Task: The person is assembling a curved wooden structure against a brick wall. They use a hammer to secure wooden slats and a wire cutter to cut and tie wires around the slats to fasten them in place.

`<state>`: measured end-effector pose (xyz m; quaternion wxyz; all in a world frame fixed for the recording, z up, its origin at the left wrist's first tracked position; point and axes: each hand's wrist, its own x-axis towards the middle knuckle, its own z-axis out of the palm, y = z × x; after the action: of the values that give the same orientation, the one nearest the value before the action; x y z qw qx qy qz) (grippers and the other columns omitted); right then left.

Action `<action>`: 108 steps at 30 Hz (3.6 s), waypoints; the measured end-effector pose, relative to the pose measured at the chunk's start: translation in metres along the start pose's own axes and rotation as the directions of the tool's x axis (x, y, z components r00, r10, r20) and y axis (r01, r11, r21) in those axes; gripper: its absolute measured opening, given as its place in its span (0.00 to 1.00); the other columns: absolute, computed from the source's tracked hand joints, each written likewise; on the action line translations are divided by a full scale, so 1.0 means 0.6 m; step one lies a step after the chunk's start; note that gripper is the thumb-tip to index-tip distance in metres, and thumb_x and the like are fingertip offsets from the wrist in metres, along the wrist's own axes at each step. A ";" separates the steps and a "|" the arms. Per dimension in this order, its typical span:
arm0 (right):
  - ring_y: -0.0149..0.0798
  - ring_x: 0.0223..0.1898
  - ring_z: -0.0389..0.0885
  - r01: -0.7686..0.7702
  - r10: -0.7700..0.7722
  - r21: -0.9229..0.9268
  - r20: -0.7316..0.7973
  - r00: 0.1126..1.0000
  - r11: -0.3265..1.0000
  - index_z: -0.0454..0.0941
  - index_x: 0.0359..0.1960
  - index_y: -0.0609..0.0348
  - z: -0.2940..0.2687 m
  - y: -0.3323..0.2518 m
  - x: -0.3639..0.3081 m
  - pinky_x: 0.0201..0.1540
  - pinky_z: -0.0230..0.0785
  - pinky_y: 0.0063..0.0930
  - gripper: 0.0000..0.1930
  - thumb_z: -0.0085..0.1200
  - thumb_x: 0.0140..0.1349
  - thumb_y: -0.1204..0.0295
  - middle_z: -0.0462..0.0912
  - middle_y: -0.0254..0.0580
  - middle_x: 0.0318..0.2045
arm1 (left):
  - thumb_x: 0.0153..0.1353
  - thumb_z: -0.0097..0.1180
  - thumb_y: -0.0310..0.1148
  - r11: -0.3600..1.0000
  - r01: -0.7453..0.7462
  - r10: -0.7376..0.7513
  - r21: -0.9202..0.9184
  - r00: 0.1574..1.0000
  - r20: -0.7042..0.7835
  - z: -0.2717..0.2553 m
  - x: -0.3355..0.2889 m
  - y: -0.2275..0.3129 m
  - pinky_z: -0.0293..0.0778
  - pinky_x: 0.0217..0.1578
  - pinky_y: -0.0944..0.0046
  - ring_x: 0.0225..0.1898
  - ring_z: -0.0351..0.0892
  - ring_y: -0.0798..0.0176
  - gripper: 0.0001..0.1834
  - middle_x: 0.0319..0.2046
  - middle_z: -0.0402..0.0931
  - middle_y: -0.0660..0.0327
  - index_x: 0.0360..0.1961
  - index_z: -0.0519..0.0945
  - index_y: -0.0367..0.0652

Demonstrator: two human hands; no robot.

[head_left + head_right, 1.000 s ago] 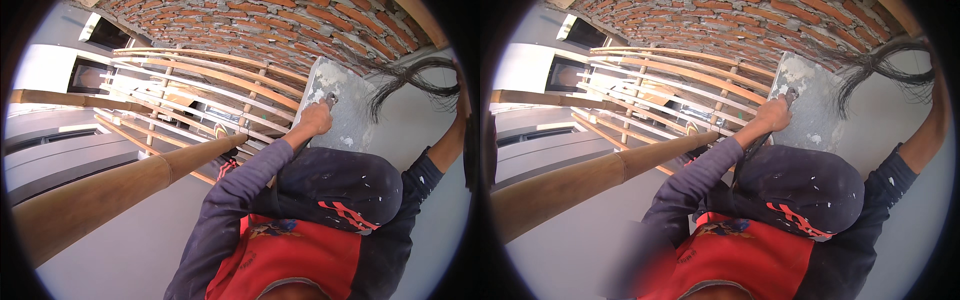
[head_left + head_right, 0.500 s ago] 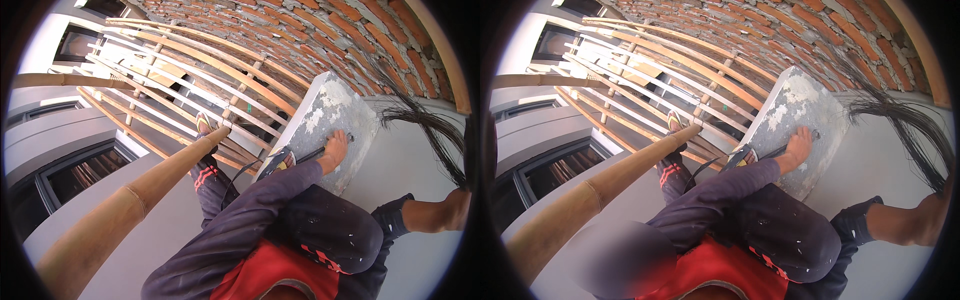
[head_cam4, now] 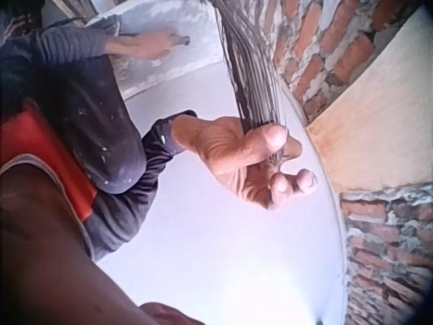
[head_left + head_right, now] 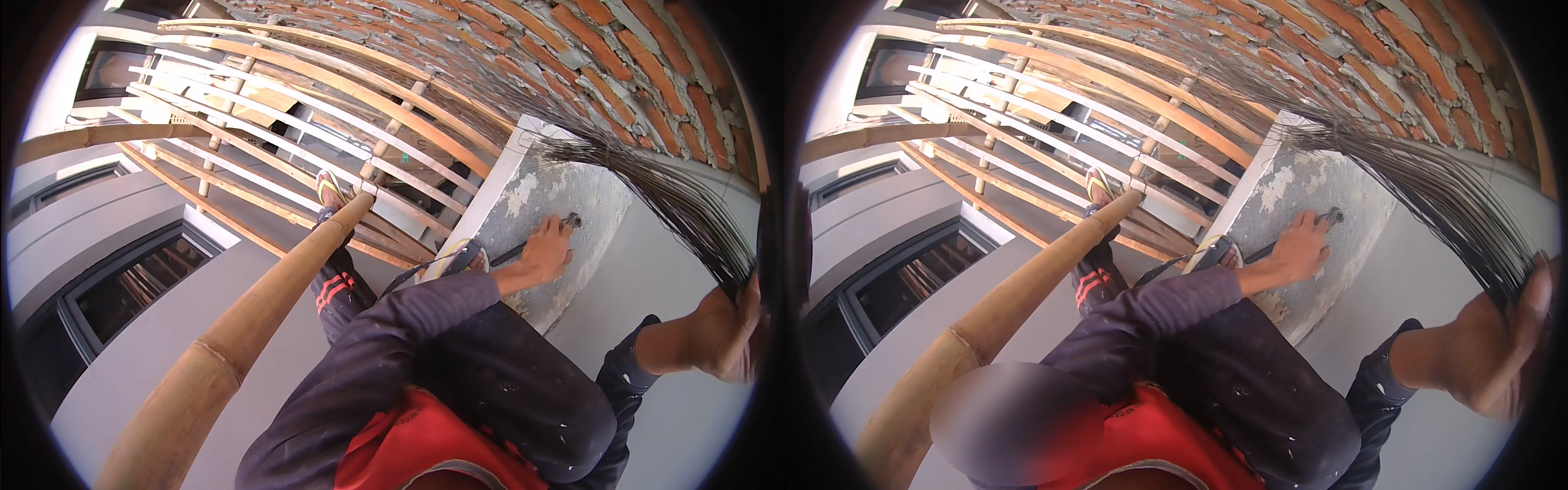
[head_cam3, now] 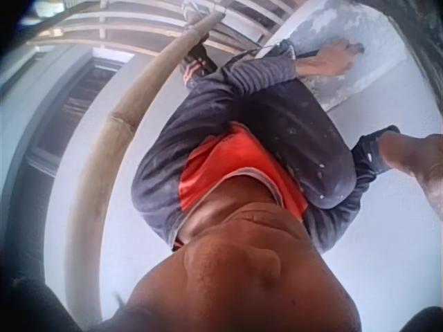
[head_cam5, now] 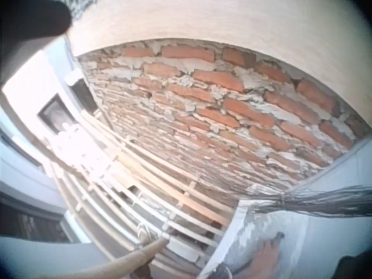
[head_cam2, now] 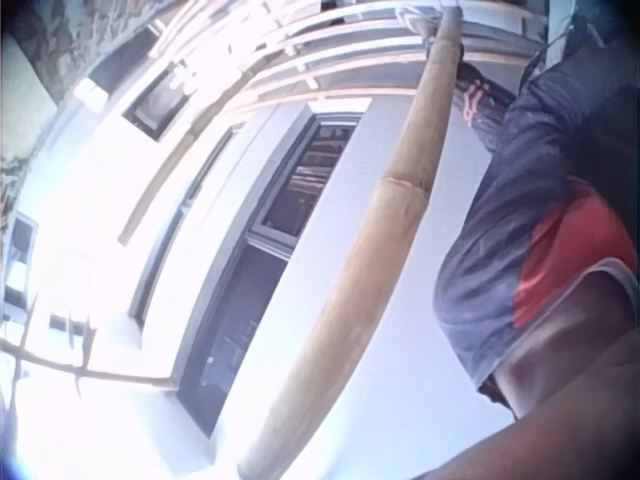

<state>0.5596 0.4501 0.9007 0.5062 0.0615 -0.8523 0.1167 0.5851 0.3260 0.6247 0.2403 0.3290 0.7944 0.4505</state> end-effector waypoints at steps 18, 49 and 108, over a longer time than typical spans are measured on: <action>0.42 0.37 0.78 -0.503 -0.025 0.408 0.794 0.607 0.762 0.74 0.44 0.61 0.171 -0.266 -0.207 0.38 0.72 0.30 0.15 0.57 0.53 0.74 0.71 0.47 0.40 | 0.63 0.47 0.26 -0.069 -0.076 -0.552 -0.995 0.834 -0.026 -0.326 -0.222 -0.021 0.69 0.44 0.67 0.40 0.72 0.65 0.16 0.37 0.72 0.56 0.51 0.61 0.37; 0.30 0.39 0.73 -0.974 0.293 0.202 0.942 0.163 -0.107 0.74 0.31 0.66 0.178 -0.301 -0.298 0.42 0.67 0.22 0.04 0.54 0.57 0.77 0.67 0.38 0.38 | 0.58 0.56 0.29 0.365 0.055 -0.338 -0.929 0.938 -0.078 -0.316 -0.266 -0.072 0.56 0.24 0.80 0.25 0.62 0.80 0.15 0.25 0.66 0.70 0.44 0.69 0.34; 0.24 0.20 0.61 -0.957 0.472 0.272 0.833 0.288 0.102 0.63 0.12 0.64 0.002 -0.235 -0.075 0.22 0.53 0.18 0.16 0.48 0.54 0.69 0.65 0.39 0.27 | 0.57 0.43 0.15 0.610 0.102 -0.617 -0.786 0.684 -0.389 -0.234 -0.176 -0.275 0.66 0.47 0.68 0.49 0.73 0.60 0.42 0.48 0.66 0.47 0.65 0.31 0.35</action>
<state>0.6118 0.3133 0.8798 0.0134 -0.1571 -0.7121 0.6842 0.5100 0.1077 0.5567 0.1592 -0.1404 0.6390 0.7393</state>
